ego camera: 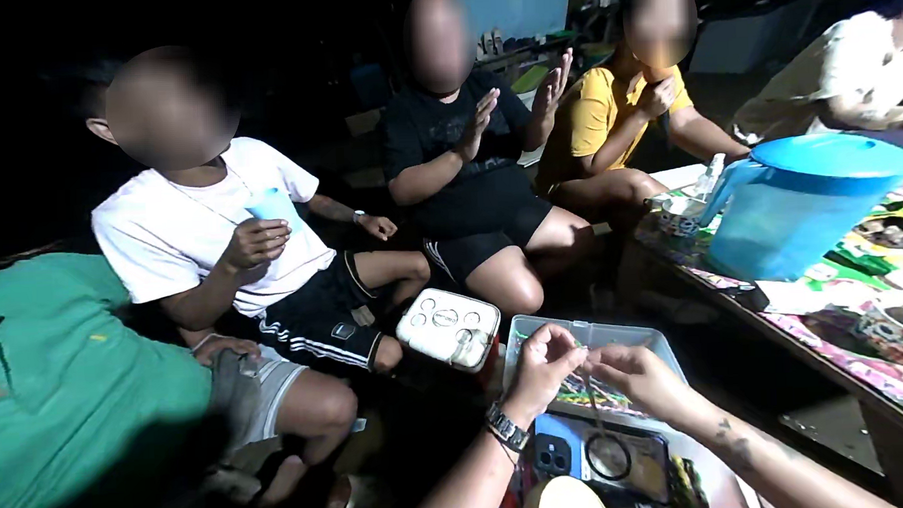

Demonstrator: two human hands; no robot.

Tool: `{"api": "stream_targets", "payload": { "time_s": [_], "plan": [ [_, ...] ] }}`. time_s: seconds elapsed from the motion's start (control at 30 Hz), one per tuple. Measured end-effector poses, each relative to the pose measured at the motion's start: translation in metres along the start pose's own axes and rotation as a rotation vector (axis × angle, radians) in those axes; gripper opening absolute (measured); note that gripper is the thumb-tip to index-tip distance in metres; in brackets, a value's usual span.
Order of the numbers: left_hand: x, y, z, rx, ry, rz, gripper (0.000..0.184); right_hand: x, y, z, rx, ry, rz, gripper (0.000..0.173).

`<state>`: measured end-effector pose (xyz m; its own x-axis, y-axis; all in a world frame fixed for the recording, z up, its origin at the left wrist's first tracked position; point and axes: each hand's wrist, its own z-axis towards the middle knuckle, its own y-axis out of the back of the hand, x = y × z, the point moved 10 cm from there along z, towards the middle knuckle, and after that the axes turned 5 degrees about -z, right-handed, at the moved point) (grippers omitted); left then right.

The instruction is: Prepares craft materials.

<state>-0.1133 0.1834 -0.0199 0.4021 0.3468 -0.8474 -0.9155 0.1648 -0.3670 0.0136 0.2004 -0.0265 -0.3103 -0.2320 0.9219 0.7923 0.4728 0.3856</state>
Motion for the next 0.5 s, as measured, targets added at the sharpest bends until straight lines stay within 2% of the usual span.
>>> {"api": "stream_targets", "payload": {
  "time_s": [0.2, 0.3, 0.4, 0.5],
  "plan": [
    [-0.002, 0.001, 0.0, 0.012, -0.069, -0.042, 0.015, 0.004, -0.015, -0.003, 0.131, -0.114, 0.248, 0.021],
    [-0.002, -0.004, -0.001, 0.054, -0.046, -0.011, 0.014, 0.001, -0.017, -0.009, 0.033, -0.066, 0.285, 0.023],
    [0.006, -0.007, 0.001, 0.051, 0.052, 0.012, 0.014, -0.013, -0.019, -0.015, -0.047, -0.001, 0.372, 0.023],
    [0.013, -0.011, 0.0, 0.1, 0.118, 0.055, 0.015, -0.027, -0.013, -0.017, -0.121, -0.021, 0.361, 0.018]
  ]
}}
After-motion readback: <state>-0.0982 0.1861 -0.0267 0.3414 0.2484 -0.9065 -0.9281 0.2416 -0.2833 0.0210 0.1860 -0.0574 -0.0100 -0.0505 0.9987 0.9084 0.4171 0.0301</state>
